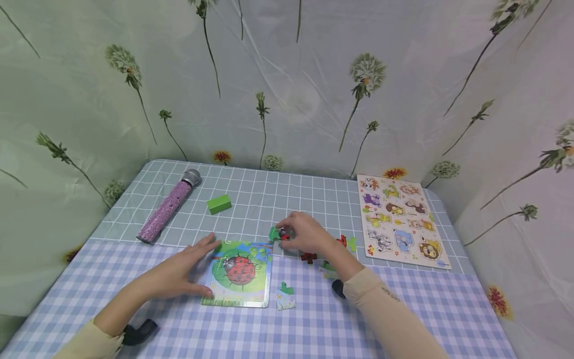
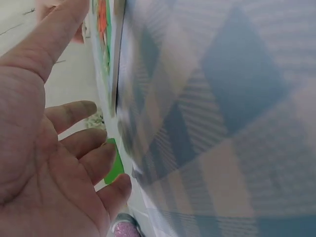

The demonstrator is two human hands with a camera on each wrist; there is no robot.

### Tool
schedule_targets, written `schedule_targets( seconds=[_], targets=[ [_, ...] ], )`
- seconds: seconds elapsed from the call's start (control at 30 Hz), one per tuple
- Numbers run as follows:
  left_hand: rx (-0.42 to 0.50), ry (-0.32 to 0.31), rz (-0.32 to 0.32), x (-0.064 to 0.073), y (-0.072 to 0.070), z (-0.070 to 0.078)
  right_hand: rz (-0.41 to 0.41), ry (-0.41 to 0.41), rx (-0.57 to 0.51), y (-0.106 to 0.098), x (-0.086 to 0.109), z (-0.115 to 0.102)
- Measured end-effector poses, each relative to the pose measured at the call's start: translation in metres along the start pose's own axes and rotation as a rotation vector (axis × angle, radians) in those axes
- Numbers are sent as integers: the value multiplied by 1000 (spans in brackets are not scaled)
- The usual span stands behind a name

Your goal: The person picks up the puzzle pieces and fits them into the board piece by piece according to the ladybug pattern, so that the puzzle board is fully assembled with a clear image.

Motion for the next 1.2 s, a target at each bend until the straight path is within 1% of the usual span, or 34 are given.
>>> schedule_targets(
  seconds=[0.2, 0.4, 0.5, 0.77, 0.9, 1.1, 1.2],
  targets=[
    [-17, -19, -1, 6, 0, 2, 12, -22, -15, 5, 3, -10],
    [-11, -15, -4, 6, 0, 2, 11, -91, -3, 14, 4, -27],
    [-23, -9, 2, 6, 1, 1, 4, -111, -4, 19, 4, -36],
    [-37, -25, 8, 6, 5, -5, -19, -147, 1, 35, 4, -54],
    [-45, -32, 9, 6, 4, -5, -20, -170, 11, 42, 4, -62],
    [-49, -60, -3, 5, 4, -4, -49, -186, 24, 49, 3, -74],
    [-49, -55, -2, 4, 4, -3, -53, -185, 32, 51, 2, -80]
  ],
)
Point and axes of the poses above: each hand's wrist, its own x-axis away from the middle knuckle, its own y-axis out of the palm, z = x × y, the point moved 2 cm from there along -x, towards the middle knuckle, and after that the axes turned 3 degrees about y, right-handed, at the moved point
